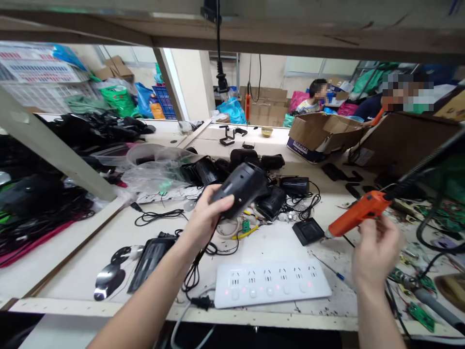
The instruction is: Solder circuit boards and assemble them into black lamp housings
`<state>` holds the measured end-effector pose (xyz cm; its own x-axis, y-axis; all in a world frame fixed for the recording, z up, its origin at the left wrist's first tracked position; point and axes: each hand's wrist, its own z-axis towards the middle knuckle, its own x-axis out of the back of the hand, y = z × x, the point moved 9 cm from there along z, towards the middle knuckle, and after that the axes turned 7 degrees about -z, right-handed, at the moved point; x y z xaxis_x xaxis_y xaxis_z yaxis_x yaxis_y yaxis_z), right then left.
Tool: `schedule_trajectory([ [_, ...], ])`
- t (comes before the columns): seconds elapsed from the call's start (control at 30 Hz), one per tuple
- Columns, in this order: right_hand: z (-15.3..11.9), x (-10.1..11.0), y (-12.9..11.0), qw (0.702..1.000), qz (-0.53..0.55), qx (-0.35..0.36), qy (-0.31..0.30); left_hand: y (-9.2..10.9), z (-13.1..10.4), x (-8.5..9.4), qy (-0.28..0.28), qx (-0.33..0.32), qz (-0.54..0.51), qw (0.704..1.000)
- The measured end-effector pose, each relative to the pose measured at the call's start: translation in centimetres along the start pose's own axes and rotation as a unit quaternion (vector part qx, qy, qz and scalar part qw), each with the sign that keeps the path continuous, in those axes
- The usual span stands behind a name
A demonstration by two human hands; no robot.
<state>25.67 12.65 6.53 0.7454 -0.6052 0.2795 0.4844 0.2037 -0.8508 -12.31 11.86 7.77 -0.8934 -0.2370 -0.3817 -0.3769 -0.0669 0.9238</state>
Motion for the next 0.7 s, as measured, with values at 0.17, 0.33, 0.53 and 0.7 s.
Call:
schedule_trajectory([
  [0.17,-6.2,-3.9,-6.1,0.990,0.020,0.077,-0.117,3.8,-1.3,-2.2,0.007,-0.013,-0.098,0.995],
  [0.33,-13.4,-11.9,-12.6,0.893,0.140,0.112,-0.412,5.2,-3.5,-6.5,-0.054,-0.002,-0.164,0.985],
  [0.53,-17.8,-11.9,-13.7,0.811,0.232,-0.006,-0.536,8.0,-4.9,-7.9,-0.099,-0.023,-0.211,0.972],
  [0.7,-16.1,-3.2,-9.9,0.804,0.248,-0.089,-0.533,4.7,-6.2,-6.6,-0.127,0.050,-0.190,0.972],
])
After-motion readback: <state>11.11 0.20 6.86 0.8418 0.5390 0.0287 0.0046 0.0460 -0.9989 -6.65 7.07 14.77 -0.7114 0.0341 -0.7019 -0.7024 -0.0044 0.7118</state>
